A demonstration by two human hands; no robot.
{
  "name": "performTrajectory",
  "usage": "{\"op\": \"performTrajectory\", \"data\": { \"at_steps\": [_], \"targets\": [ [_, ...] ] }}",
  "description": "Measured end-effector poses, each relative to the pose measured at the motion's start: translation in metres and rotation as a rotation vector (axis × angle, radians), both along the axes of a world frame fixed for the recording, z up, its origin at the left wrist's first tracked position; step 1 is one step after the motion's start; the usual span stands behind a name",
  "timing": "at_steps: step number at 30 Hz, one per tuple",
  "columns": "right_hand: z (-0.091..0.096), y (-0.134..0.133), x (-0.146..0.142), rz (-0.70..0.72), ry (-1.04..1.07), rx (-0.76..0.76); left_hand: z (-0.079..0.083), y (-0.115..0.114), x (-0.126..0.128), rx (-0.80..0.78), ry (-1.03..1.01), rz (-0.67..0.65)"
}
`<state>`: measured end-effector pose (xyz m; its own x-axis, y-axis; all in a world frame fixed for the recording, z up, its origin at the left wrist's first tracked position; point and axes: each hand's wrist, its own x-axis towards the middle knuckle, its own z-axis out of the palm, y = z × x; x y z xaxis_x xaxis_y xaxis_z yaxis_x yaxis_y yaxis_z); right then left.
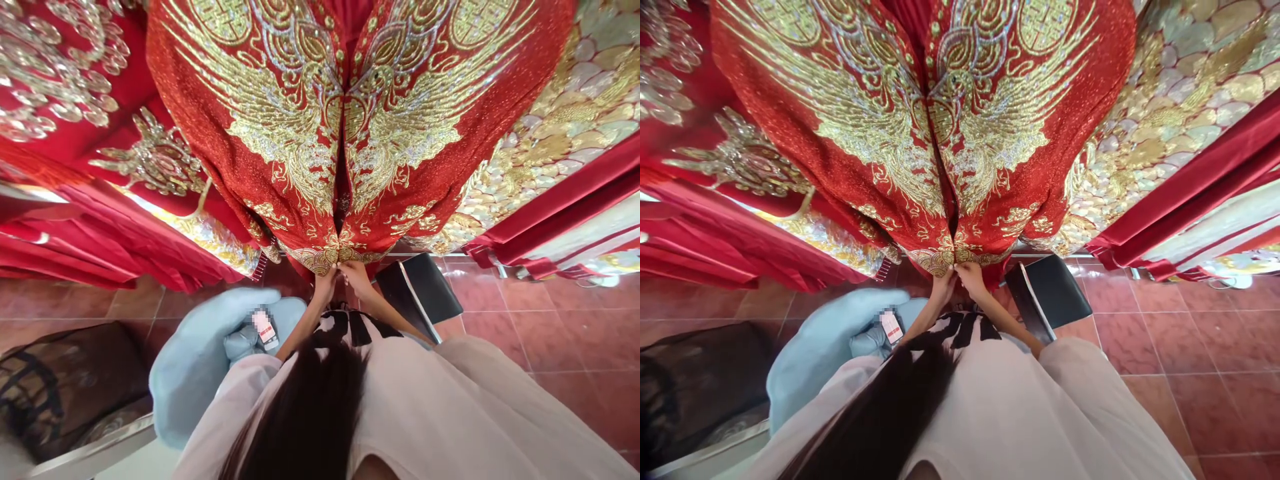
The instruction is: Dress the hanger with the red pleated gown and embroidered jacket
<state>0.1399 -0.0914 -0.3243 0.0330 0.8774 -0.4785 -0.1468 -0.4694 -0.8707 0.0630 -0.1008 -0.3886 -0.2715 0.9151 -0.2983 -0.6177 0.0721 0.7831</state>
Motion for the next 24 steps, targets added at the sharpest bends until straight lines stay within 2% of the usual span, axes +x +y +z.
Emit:
{"op": "performTrajectory", "data": {
  "at_steps": [3, 8, 11, 14, 17, 24],
  "targets": [
    [-0.001, 0.002, 0.0, -0.021, -0.03, -0.007, -0.009, 0.006, 0.003, 0.012, 0.027, 0.019],
    [-0.002, 0.01, -0.011, -0.141, -0.051, -0.018, -0.024, 0.015, 0.009, 0.046, 0.149, 0.059],
    [0.011, 0.023, -0.017, -0.188, -0.033, -0.024, -0.025, 0.016, 0.008, 0.071, 0.229, 0.072],
    [0.034, 0.04, -0.019, -0.196, 0.021, -0.031, -0.021, 0.017, 0.005, 0.096, 0.299, 0.08],
    [0.055, 0.053, -0.02, -0.151, 0.12, -0.087, -0.018, 0.02, 0.002, 0.108, 0.351, 0.07],
    [0.085, 0.066, -0.014, 0.062, 0.31, -0.298, -0.016, 0.028, -0.001, 0.146, 0.439, 0.041]
  ]
}}
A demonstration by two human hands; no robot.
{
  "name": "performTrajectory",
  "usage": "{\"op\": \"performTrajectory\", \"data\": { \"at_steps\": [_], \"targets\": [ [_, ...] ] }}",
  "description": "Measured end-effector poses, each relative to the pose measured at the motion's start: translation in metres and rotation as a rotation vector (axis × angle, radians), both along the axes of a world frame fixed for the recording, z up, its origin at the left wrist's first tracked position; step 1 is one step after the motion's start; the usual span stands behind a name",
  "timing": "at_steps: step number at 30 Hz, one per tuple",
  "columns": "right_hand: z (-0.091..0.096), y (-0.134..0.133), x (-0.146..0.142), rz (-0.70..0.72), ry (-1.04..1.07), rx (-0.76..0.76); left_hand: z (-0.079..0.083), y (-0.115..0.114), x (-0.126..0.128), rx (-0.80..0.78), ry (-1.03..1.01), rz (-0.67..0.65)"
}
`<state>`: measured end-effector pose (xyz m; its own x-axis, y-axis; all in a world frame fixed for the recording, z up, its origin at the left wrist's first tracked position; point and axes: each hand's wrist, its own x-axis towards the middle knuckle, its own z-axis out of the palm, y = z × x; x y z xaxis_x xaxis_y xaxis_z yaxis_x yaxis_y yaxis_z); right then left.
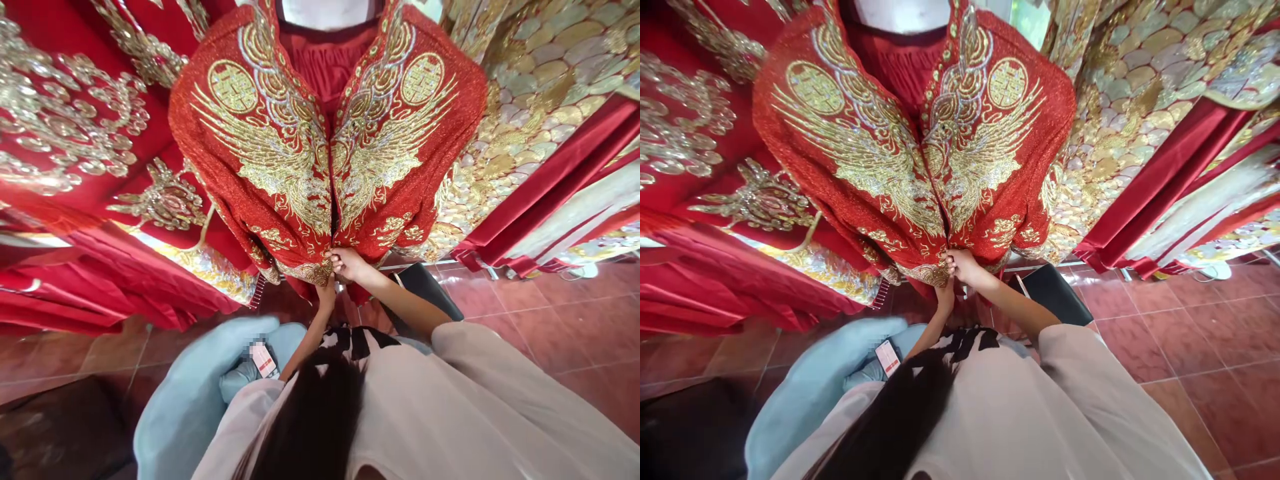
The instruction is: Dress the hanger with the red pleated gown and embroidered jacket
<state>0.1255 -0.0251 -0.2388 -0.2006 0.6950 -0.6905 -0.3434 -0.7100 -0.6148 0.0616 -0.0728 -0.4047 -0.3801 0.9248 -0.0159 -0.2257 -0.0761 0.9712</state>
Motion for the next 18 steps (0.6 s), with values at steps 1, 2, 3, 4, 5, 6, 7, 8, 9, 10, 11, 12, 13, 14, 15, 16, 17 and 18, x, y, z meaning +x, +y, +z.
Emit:
{"op": "performTrajectory", "data": {
  "at_steps": [1, 2, 3, 4, 5, 6, 7, 8, 9, 10, 11, 12, 13, 14, 15, 16, 17, 18],
  "targets": [
    [0.008, 0.004, 0.002, 0.016, 0.015, -0.007, 0.0, 0.0, 0.0, 0.0, 0.014, 0.0],
    [0.018, 0.009, 0.003, 0.026, 0.026, -0.006, 0.001, 0.0, 0.0, -0.005, 0.027, 0.002],
    [0.029, 0.014, 0.005, 0.031, 0.035, 0.0, 0.001, -0.001, 0.0, -0.012, 0.038, 0.005],
    [0.04, 0.019, 0.006, 0.034, 0.042, 0.008, 0.002, -0.002, -0.001, -0.021, 0.048, 0.008],
    [0.053, 0.025, 0.006, 0.037, 0.047, 0.017, 0.002, -0.002, -0.001, -0.031, 0.057, 0.012],
    [0.065, 0.03, 0.007, 0.042, 0.055, 0.023, 0.001, -0.002, -0.001, -0.04, 0.064, 0.016],
    [0.078, 0.034, 0.007, 0.049, 0.058, 0.022, 0.001, -0.002, 0.0, -0.05, 0.07, 0.02],
    [0.091, 0.038, 0.007, 0.053, 0.052, 0.02, 0.001, -0.002, 0.0, -0.059, 0.076, 0.023],
    [0.104, 0.041, 0.007, 0.052, 0.037, 0.022, 0.0, -0.001, 0.0, -0.069, 0.082, 0.025],
    [0.119, 0.043, 0.008, 0.043, 0.016, 0.038, -0.001, 0.0, 0.0, -0.078, 0.087, 0.026],
    [0.135, 0.045, 0.009, 0.028, 0.003, 0.081, -0.001, 0.002, 0.001, -0.088, 0.092, 0.026],
    [0.152, 0.045, 0.011, 0.013, 0.008, 0.151, -0.001, 0.003, 0.001, -0.095, 0.097, 0.026],
    [0.17, 0.045, 0.013, 0.005, 0.029, 0.238, 0.0, 0.005, 0.002, -0.1, 0.102, 0.024],
    [0.188, 0.044, 0.015, 0.009, 0.068, 0.332, 0.0, 0.007, 0.002, -0.106, 0.106, 0.023],
    [0.204, 0.042, 0.017, 0.027, 0.106, 0.407, 0.002, 0.008, 0.003, -0.108, 0.103, 0.023],
    [0.218, 0.039, 0.018, 0.049, 0.127, 0.464, 0.003, 0.009, 0.004, -0.104, 0.094, 0.025],
    [0.229, 0.036, 0.019, 0.071, 0.132, 0.504, 0.005, 0.01, 0.005, -0.097, 0.082, 0.029],
    [0.237, 0.034, 0.019, 0.087, 0.116, 0.527, 0.007, 0.01, 0.005, -0.088, 0.069, 0.031]
  ]
}}
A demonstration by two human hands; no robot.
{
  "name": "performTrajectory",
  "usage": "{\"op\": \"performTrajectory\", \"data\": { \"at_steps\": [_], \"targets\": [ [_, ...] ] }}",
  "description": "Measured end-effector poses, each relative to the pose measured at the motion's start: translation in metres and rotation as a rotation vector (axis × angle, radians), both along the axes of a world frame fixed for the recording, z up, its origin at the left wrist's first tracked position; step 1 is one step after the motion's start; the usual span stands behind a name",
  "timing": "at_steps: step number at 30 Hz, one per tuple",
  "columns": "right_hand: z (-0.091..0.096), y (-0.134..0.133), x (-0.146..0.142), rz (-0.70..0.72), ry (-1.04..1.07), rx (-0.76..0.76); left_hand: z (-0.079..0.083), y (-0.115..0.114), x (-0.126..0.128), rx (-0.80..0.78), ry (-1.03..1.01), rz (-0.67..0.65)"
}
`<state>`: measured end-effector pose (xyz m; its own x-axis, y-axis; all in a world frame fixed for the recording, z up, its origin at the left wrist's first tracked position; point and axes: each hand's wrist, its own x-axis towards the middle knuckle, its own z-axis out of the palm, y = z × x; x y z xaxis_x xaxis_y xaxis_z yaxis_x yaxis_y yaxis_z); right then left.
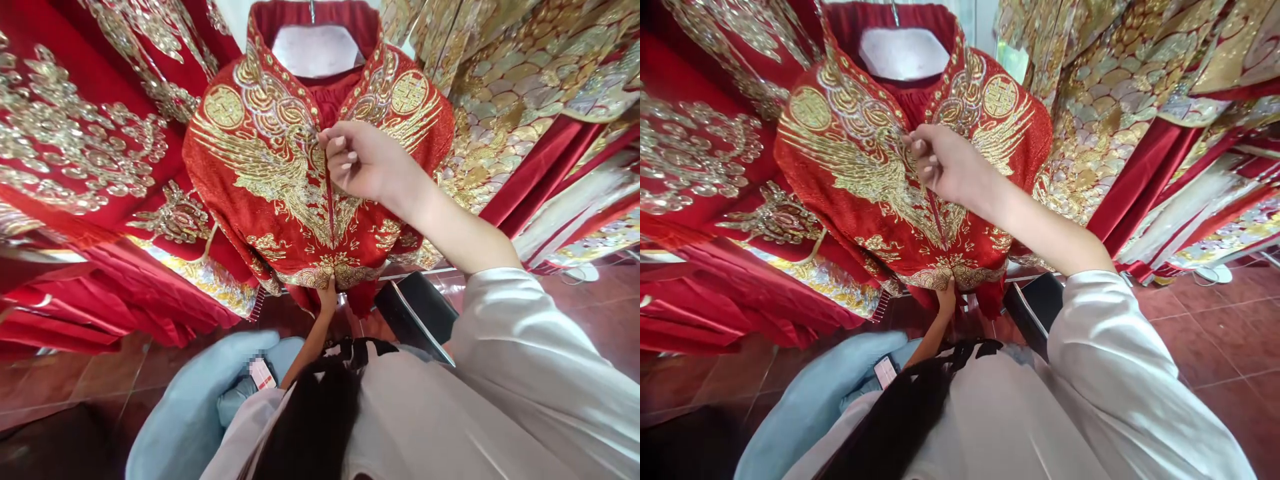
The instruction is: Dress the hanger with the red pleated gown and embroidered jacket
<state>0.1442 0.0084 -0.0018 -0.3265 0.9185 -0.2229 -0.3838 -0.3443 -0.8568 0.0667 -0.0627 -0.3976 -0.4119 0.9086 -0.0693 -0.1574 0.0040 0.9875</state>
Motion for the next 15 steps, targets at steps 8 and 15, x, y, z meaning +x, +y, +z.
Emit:
{"op": "performTrajectory", "data": {
  "at_steps": [8, 15],
  "targets": [
    [0.023, -0.012, 0.005, -0.029, -0.067, 0.005, 0.012, -0.004, 0.0, 0.034, -0.046, -0.022],
    [0.026, -0.006, 0.015, 0.008, 0.127, 0.0, 0.008, -0.002, 0.004, 0.02, -0.025, -0.056]
  ]
}}
